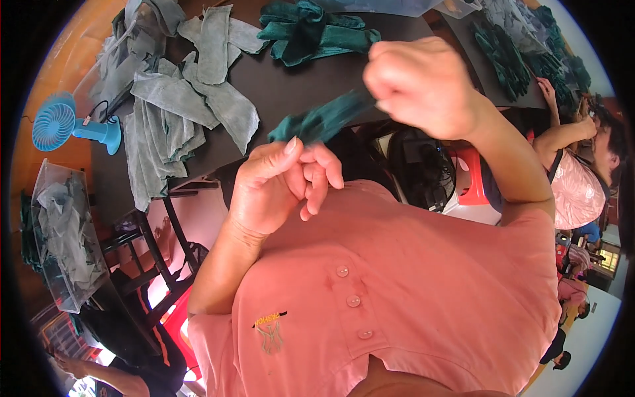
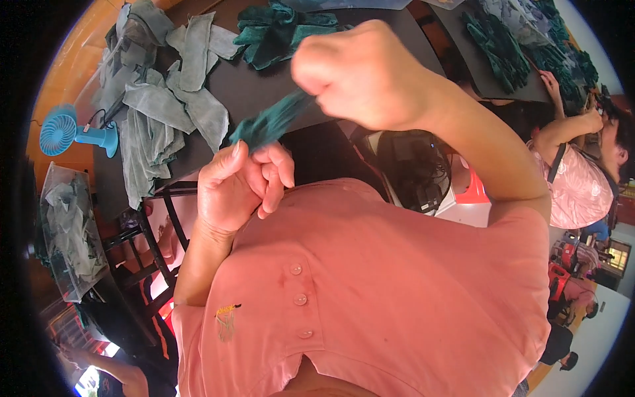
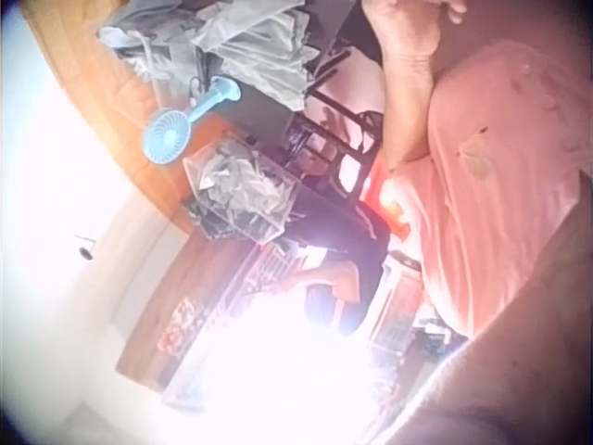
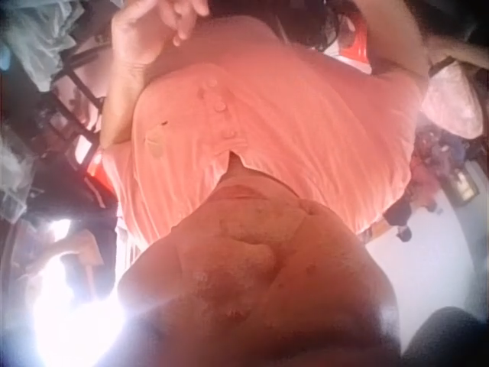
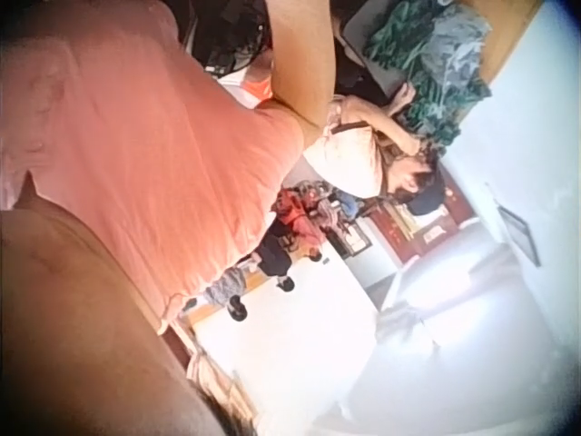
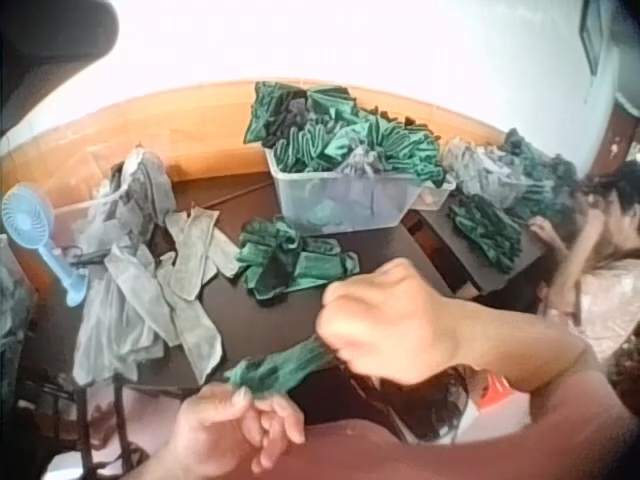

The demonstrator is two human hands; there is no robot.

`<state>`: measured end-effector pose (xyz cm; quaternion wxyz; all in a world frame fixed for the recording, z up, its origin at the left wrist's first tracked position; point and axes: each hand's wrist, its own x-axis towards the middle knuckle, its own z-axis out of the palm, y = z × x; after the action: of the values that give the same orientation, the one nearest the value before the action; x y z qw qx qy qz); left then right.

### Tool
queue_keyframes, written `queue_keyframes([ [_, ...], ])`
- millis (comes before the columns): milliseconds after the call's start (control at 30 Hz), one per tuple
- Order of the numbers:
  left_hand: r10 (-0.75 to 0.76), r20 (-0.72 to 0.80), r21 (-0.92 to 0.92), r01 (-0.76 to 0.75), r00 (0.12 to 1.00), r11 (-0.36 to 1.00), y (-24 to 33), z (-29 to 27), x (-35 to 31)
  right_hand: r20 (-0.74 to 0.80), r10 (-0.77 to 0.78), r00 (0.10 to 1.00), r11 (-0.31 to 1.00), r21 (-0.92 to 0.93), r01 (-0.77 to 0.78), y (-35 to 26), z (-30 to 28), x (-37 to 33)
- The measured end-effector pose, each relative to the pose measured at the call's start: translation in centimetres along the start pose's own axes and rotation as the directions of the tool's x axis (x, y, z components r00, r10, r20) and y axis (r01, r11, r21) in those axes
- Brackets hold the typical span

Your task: The recorder is inspecting and manipulating small strips of green fabric in a workshop environment.

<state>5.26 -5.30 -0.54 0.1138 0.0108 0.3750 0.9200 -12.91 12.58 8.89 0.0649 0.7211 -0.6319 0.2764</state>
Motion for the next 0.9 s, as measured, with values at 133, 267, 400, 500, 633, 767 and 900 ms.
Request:
queue_keyframes([
  [133, -0.073, -0.097, -0.217, 0.051, 0.993, 0.975, -0.5, -1.4, -0.7, 0.074, 0.36, 0.93, 0.814, 0.463, -0.352, -0.7, -3.4, -1.8],
  [267, -0.066, -0.072, -0.255, 0.046, 0.995, 0.966, -0.8, -1.0, -0.3, -0.098, 0.243, 0.965, 0.936, 0.283, -0.207, -2.6, 0.1, -1.7],
  [400, -0.12, -0.026, -0.236, 0.111, 0.992, 0.965, -0.6, 0.0, 0.3, -0.171, -0.027, 0.985, 0.99, 0.13, 0.05, -2.3, 5.7, -1.4],
  [500, -0.18, 0.071, -0.111, 0.187, 0.981, 0.976, -0.8, -0.6, -0.6, -0.195, 0.105, 0.975, 0.947, 0.317, -0.039, -2.7, 4.8, -1.8],
  [633, -0.2, 0.371, 0.042, 0.199, 0.907, 0.979, -0.2, -0.6, -2.7, -0.078, 0.436, 0.896, 0.62, 0.748, -0.237, -2.1, 3.1, -3.4],
  [767, -0.127, 0.392, -0.03, 0.151, 0.911, 0.988, -0.8, -3.4, -3.8, -0.05, 0.462, 0.885, 0.686, 0.652, -0.322, -2.6, 3.3, -3.6],
  [900, -0.039, -0.025, 0.43, 0.046, 0.999, 0.902, 1.6, -5.7, -7.8, -0.166, 0.621, 0.766, 0.592, 0.739, -0.32, 2.3, -4.8, -8.8],
])
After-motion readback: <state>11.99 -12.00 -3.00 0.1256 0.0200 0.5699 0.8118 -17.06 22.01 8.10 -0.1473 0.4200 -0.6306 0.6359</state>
